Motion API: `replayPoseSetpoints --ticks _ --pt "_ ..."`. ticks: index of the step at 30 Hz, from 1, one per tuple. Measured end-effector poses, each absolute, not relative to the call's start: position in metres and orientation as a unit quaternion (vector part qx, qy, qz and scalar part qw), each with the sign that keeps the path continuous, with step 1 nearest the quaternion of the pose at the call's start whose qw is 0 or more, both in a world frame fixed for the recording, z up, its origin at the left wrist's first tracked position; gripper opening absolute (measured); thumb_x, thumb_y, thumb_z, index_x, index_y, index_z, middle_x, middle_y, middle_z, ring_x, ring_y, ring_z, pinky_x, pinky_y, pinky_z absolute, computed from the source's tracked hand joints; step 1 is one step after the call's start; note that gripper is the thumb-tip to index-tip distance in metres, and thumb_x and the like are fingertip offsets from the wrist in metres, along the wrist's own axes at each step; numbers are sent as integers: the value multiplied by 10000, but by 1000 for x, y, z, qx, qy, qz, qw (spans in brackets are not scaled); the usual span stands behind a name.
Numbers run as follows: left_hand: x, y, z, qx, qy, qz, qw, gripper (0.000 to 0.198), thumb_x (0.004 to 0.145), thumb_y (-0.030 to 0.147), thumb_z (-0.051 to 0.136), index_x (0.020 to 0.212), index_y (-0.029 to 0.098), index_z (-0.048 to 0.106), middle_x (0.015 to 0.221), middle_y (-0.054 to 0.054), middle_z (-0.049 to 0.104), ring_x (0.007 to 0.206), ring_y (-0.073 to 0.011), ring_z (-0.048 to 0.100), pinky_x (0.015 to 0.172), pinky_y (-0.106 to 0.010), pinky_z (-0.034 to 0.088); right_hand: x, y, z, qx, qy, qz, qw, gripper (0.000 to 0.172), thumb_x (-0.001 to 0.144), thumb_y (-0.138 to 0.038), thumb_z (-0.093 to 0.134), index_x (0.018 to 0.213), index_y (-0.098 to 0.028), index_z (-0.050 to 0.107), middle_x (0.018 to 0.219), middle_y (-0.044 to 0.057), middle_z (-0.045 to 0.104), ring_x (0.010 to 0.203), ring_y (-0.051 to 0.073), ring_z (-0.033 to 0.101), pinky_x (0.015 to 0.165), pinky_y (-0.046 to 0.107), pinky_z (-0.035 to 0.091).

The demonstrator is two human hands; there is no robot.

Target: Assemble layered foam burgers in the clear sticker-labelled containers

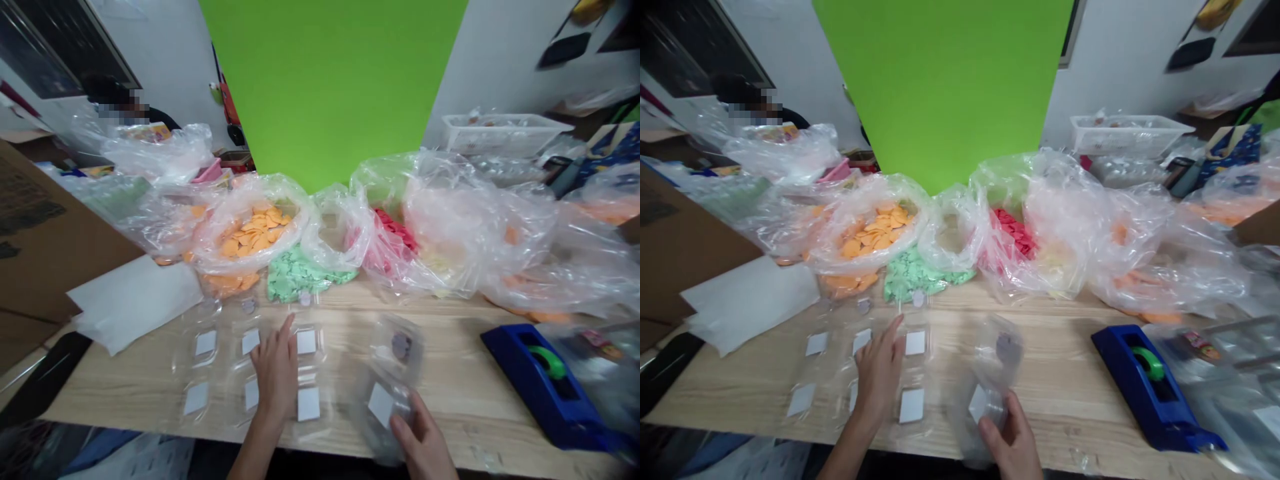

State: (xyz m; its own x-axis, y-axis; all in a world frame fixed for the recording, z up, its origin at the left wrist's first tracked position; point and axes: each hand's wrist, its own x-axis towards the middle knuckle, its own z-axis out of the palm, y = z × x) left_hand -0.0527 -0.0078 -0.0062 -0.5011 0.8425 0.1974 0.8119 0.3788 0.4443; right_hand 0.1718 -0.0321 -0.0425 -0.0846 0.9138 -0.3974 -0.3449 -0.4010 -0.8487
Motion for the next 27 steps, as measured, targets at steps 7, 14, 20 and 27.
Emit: replayPoseSetpoints --ticks 7,14,20,27 --pt "-85 -22 -9 471 857 205 -30 340 808 270 441 1103 187 588 1012 -154 522 958 -328 437 827 -515 304 168 -31 -37 -467 -323 681 462 446 575 -440 729 962 -256 606 931 13 674 857 192 607 758 237 459" --pt "-22 -30 21 547 674 335 366 206 775 302 522 944 221 606 862 -22 606 787 -163 558 735 -267 438 136 -34 -9 -395 -320 707 492 519 545 -513 719 977 -254 593 944 28 668 862 206 609 750 251 465" --pt "-8 -28 24 418 658 425 461 183 791 326 496 885 185 564 801 -18 641 754 -165 584 702 -274 445 141 -31 1 -407 -333 678 514 481 567 -447 730 984 -257 582 980 27 664 916 208 597 792 254 456" --pt "-2 2 29 366 635 545 407 193 768 337 537 831 156 519 801 -44 631 769 -164 591 696 -274 455 140 -38 -10 -391 -374 687 484 592 540 -475 733 1059 -242 569 1037 49 612 931 223 572 743 263 469"
